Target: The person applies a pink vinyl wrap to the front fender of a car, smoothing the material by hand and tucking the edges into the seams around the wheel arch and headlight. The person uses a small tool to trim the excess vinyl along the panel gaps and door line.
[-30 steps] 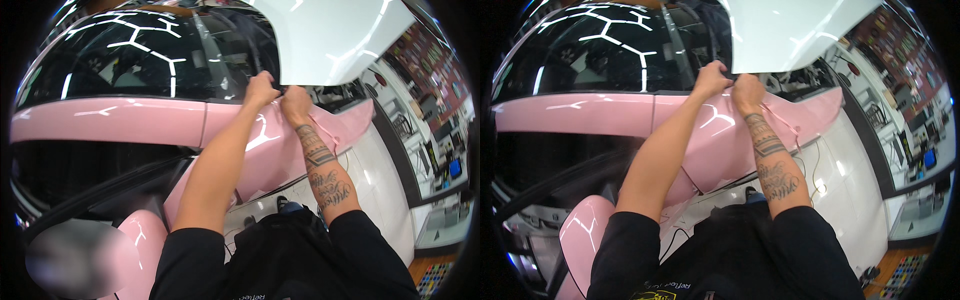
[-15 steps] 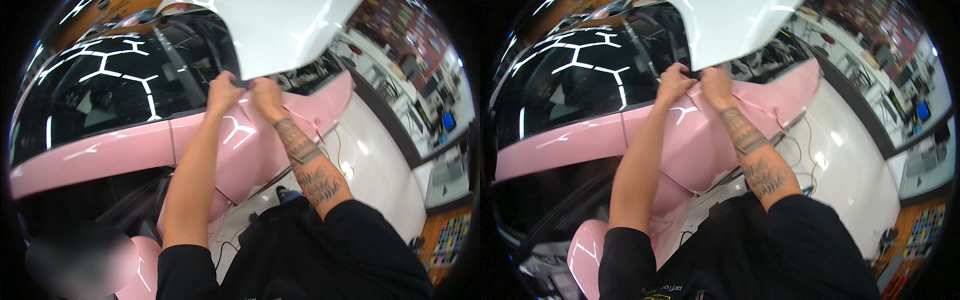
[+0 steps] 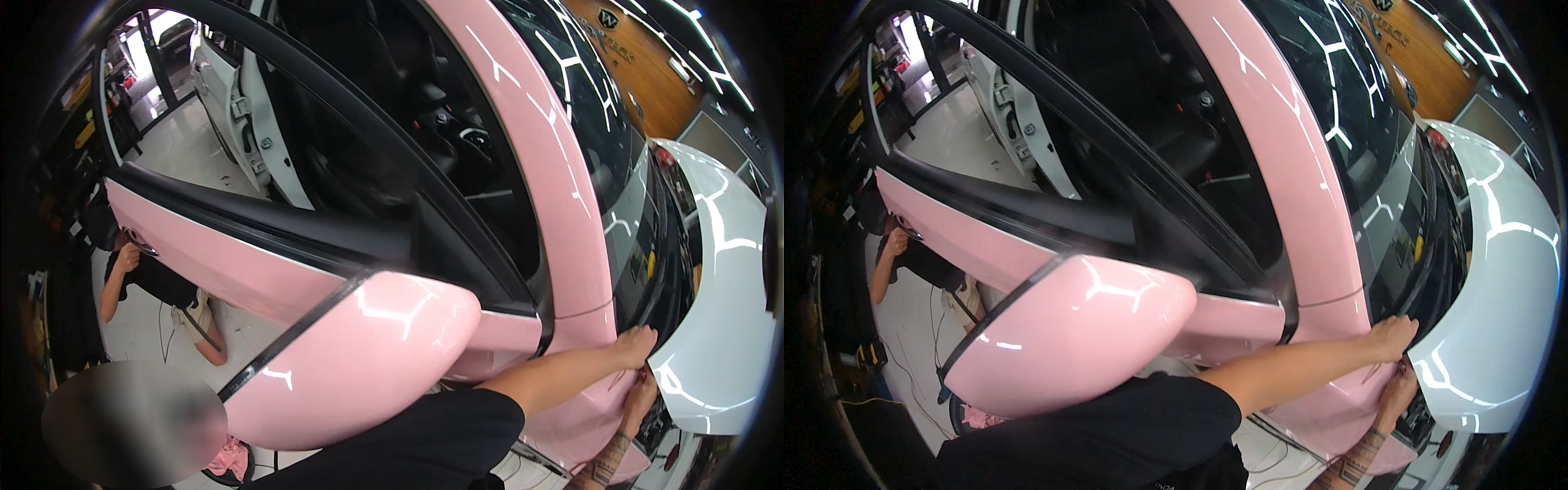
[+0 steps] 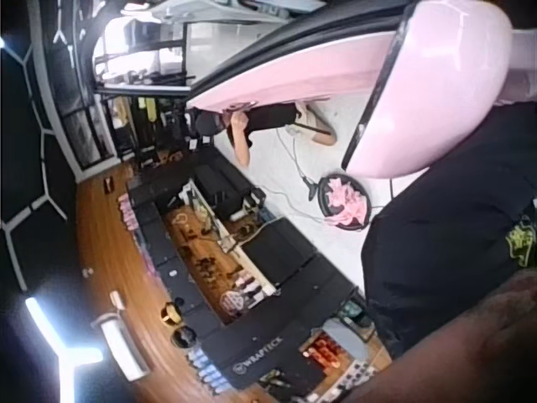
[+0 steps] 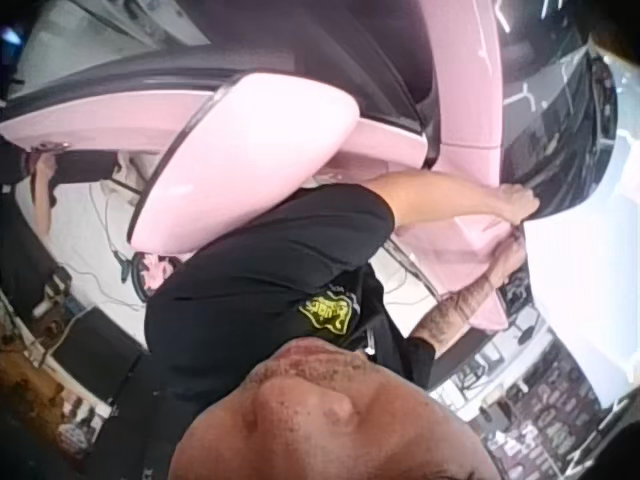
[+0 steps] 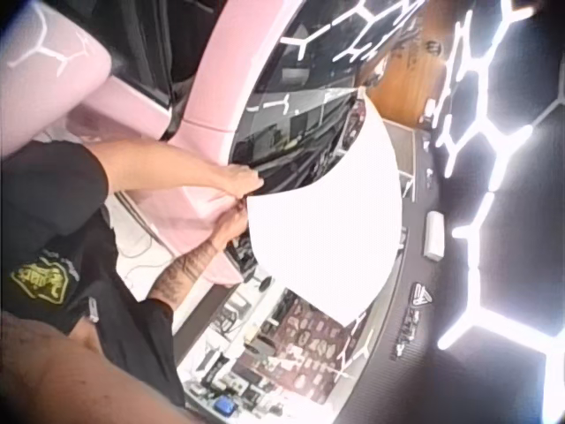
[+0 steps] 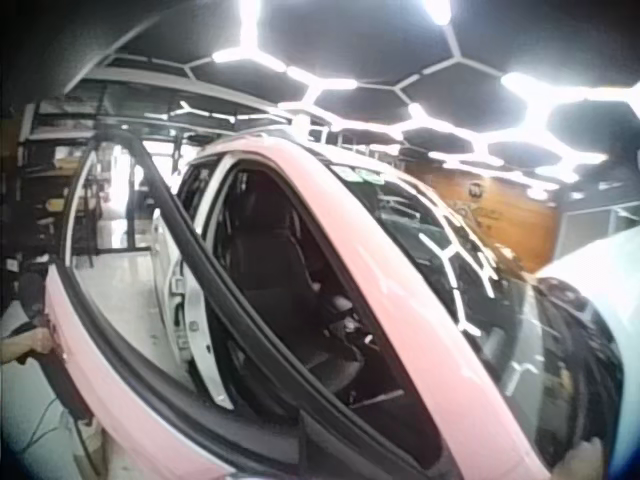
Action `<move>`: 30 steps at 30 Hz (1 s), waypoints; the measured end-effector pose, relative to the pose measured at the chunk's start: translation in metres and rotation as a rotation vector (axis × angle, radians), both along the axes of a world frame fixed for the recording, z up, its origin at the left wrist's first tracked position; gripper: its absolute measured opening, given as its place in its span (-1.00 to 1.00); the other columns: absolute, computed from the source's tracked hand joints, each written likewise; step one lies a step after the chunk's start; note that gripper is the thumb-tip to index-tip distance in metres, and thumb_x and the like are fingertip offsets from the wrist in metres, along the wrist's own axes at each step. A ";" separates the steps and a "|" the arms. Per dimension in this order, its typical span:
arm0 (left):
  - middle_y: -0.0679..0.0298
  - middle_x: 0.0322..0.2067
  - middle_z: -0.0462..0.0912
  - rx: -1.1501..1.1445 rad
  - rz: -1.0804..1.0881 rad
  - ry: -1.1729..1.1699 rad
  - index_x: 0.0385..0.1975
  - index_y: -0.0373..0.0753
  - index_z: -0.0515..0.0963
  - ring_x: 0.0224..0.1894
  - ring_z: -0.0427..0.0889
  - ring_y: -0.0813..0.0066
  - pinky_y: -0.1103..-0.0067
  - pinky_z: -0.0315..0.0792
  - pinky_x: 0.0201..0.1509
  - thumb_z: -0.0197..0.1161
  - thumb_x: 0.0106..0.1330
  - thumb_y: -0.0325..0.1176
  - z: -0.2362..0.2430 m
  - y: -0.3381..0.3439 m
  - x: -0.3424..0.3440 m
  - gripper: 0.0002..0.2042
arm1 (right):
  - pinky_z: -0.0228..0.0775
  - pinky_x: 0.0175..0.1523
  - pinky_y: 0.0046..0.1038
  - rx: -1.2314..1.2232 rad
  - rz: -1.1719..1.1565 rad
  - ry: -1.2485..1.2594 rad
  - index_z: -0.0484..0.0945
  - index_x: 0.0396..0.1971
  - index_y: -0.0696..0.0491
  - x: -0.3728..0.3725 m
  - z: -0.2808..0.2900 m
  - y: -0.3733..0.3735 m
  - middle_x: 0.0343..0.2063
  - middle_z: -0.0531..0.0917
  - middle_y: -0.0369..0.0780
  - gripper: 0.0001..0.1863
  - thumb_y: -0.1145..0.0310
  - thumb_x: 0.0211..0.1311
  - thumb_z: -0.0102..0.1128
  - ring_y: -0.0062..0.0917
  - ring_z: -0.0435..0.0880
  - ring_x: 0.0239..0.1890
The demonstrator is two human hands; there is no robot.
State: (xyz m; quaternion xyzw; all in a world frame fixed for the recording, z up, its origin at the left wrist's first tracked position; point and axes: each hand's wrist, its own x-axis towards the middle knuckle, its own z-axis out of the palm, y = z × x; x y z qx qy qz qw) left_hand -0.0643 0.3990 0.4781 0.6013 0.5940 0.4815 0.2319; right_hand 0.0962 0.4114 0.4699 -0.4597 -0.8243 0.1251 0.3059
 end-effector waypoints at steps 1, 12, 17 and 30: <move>-0.10 -0.18 0.57 -0.012 -0.008 -0.026 -0.20 -0.40 0.46 -0.06 0.60 -0.07 0.26 0.57 -0.06 0.45 -0.11 -0.51 0.002 -0.001 -0.001 -0.57 | 0.38 -0.03 -0.48 -0.049 0.008 -0.021 0.56 -0.13 0.29 0.005 0.001 0.006 -0.28 0.64 -0.16 -0.68 0.57 0.28 -0.19 -0.52 0.53 -0.24; -0.16 -0.16 0.54 -0.059 -0.064 0.002 -0.18 -0.39 0.42 -0.06 0.59 -0.13 0.23 0.55 -0.03 0.47 -0.12 -0.50 0.012 -0.006 -0.012 -0.53 | 0.38 0.03 -0.46 -0.068 -0.012 -0.133 0.54 -0.06 0.26 -0.004 0.018 -0.005 -0.21 0.66 -0.12 -0.66 0.60 0.23 -0.16 -0.49 0.59 -0.14; -0.16 -0.23 0.58 -0.142 -0.056 0.056 -0.21 -0.31 0.44 -0.10 0.60 -0.13 0.16 0.53 -0.05 0.47 -0.11 -0.43 0.034 -0.028 -0.036 -0.56 | 0.35 0.01 -0.17 0.173 -0.033 -0.377 0.52 -0.14 0.23 -0.026 0.018 -0.013 -0.21 0.59 0.10 -0.66 0.61 0.09 -0.14 -0.02 0.54 -0.11; 0.08 -0.39 0.69 -0.040 -0.155 0.087 -0.09 -0.36 0.50 -0.29 0.69 0.25 0.44 0.53 -0.16 0.42 -0.03 -0.48 0.042 -0.015 -0.041 -0.56 | 0.38 -0.31 -0.11 0.231 -0.233 -0.227 0.47 -0.42 0.16 -0.048 0.027 -0.026 -0.48 0.60 -0.01 -0.88 0.58 -0.03 0.05 -0.06 0.60 -0.38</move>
